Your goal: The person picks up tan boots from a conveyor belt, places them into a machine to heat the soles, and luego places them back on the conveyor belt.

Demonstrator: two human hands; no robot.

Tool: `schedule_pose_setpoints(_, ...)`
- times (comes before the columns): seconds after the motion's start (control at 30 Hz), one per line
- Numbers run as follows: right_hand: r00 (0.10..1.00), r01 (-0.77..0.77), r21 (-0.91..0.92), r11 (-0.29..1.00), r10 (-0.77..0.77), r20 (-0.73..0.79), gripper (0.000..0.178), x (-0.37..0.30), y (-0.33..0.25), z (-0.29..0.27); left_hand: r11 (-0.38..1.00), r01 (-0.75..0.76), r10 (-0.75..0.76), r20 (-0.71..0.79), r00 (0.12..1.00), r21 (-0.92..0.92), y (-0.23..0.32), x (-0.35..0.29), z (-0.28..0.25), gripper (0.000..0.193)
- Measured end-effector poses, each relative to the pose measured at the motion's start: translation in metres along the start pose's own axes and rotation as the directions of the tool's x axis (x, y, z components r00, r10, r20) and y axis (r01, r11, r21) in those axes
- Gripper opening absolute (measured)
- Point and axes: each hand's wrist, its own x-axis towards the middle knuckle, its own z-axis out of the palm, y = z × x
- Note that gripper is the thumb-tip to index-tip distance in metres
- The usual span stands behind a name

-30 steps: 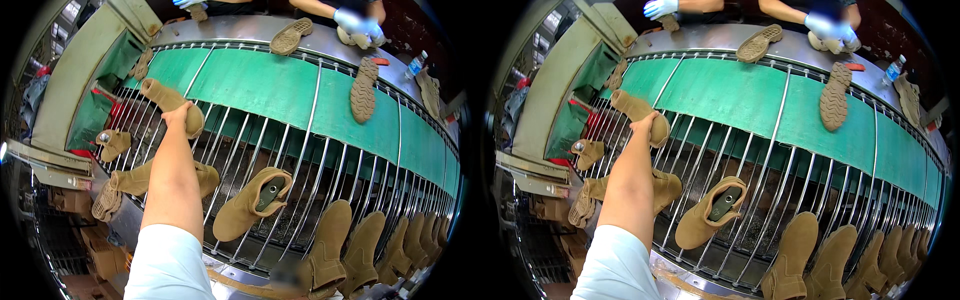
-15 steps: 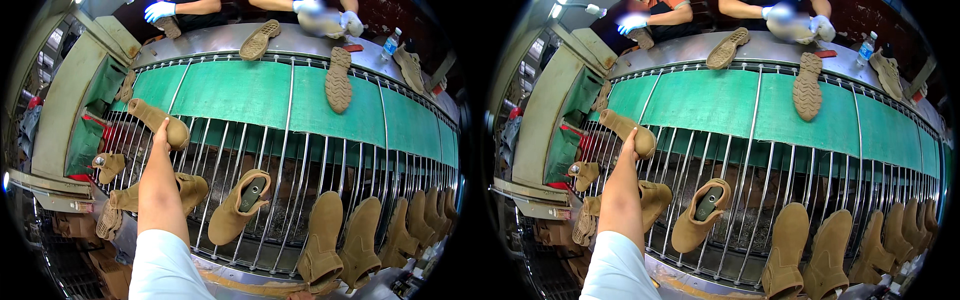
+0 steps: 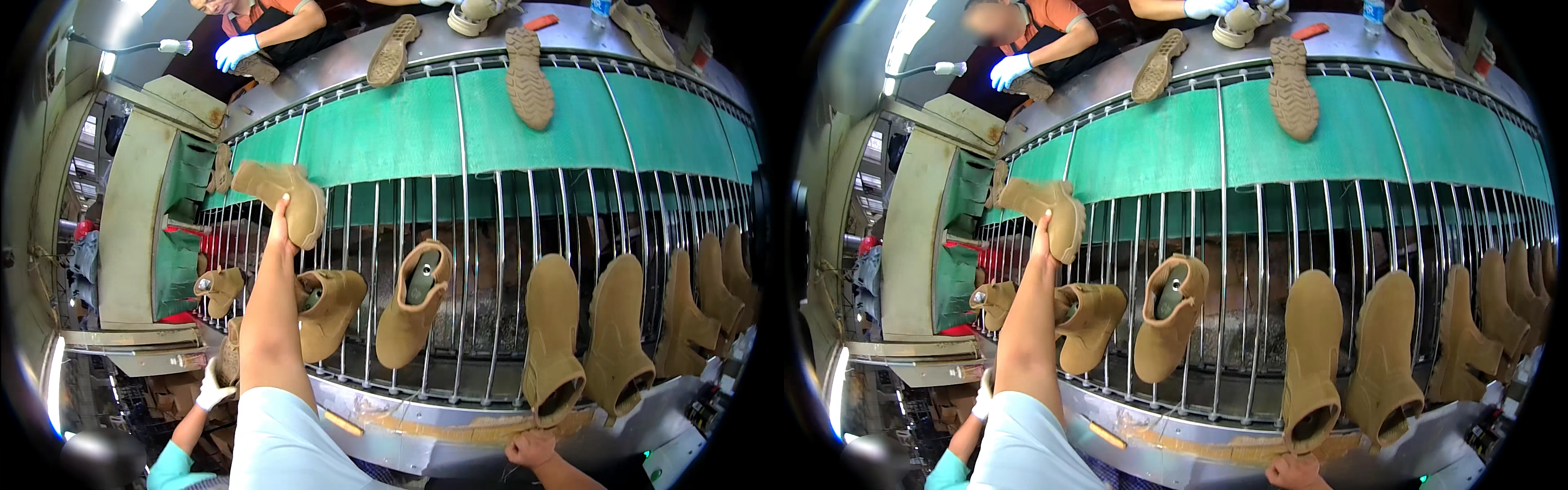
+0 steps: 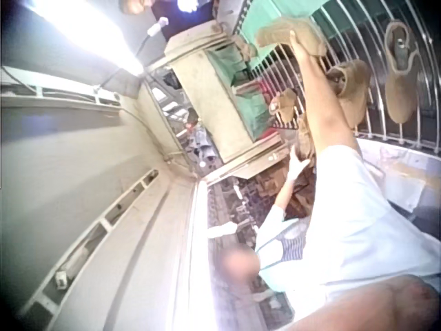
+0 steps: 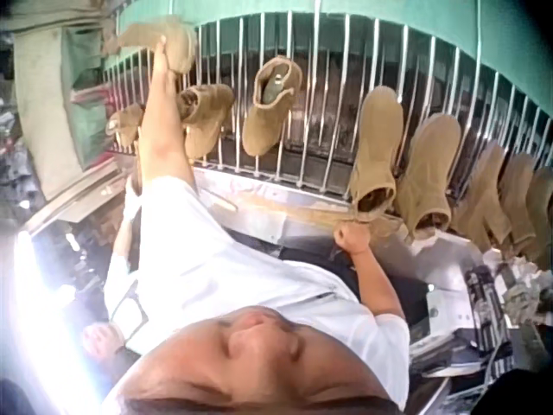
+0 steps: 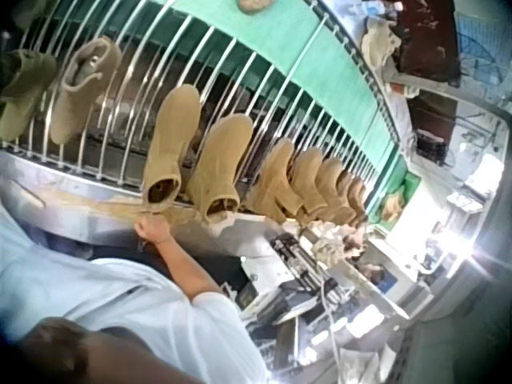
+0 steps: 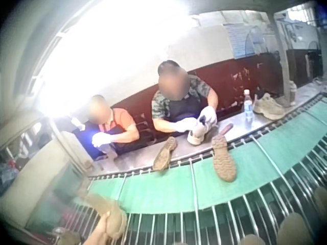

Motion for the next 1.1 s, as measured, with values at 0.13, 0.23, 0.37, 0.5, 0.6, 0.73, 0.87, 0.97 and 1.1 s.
schedule_pose_setpoints(0.13, 1.0, 0.004, 0.009, 1.0, -0.004, 0.01, 0.019, 0.002, -0.003, -0.002, 0.948, -0.025, 0.104, 0.234, 0.967, -0.316, -0.007, -0.084, 0.06, 0.065)
schedule_pose_setpoints(0.23, 0.999, -0.05, 0.033, 0.998, 0.05, -0.012, 0.019, -0.007, -0.002, 0.01, 0.944, -0.071, 0.192, 0.363, 0.912, -0.322, -0.031, -0.182, 0.125, 0.088)
schedule_pose_setpoints(0.37, 0.971, -0.233, 0.263, 0.936, 0.237, 0.016, 0.007, 0.001, -0.016, -0.009, 0.9, 0.077, 0.238, 0.634, 0.736, -0.428, -0.105, -0.303, 0.174, 0.086)
schedule_pose_setpoints(0.5, 0.795, -0.507, 0.845, 0.171, 0.471, 0.382, 0.027, -0.009, -0.033, -0.064, 0.901, 0.264, 0.068, 0.715, 0.696, -0.344, -0.203, -0.41, 0.189, 0.078)
schedule_pose_setpoints(0.6, 0.714, -0.015, 0.972, -0.236, 0.678, 0.175, 0.048, -0.054, -0.035, -0.104, 0.903, 0.405, -0.154, 0.77, 0.619, -0.144, -0.281, -0.477, 0.202, 0.072)
schedule_pose_setpoints(0.73, 0.664, 0.198, 0.798, -0.57, 0.677, 0.319, 0.065, -0.117, -0.02, -0.151, 0.919, 0.336, -0.351, 0.819, 0.453, 0.208, -0.361, -0.56, 0.218, 0.066)
schedule_pose_setpoints(0.87, 0.803, 0.284, 0.683, -0.673, 0.556, 0.214, 0.071, -0.219, -0.025, -0.159, 0.928, -0.258, -0.195, 0.941, 0.275, 0.268, -0.407, -0.63, 0.24, 0.071)
schedule_pose_setpoints(0.97, 0.759, 0.389, 0.725, -0.569, 0.643, 0.097, 0.07, -0.298, -0.028, -0.159, 0.899, -0.337, -0.219, 0.953, 0.21, 0.28, -0.424, -0.683, 0.25, 0.088)
schedule_pose_setpoints(1.1, 0.722, 0.601, 0.665, -0.443, 0.659, -0.213, 0.057, -0.378, -0.042, -0.192, 0.971, -0.025, -0.22, 0.923, 0.316, 0.24, -0.471, -0.741, 0.238, 0.094)
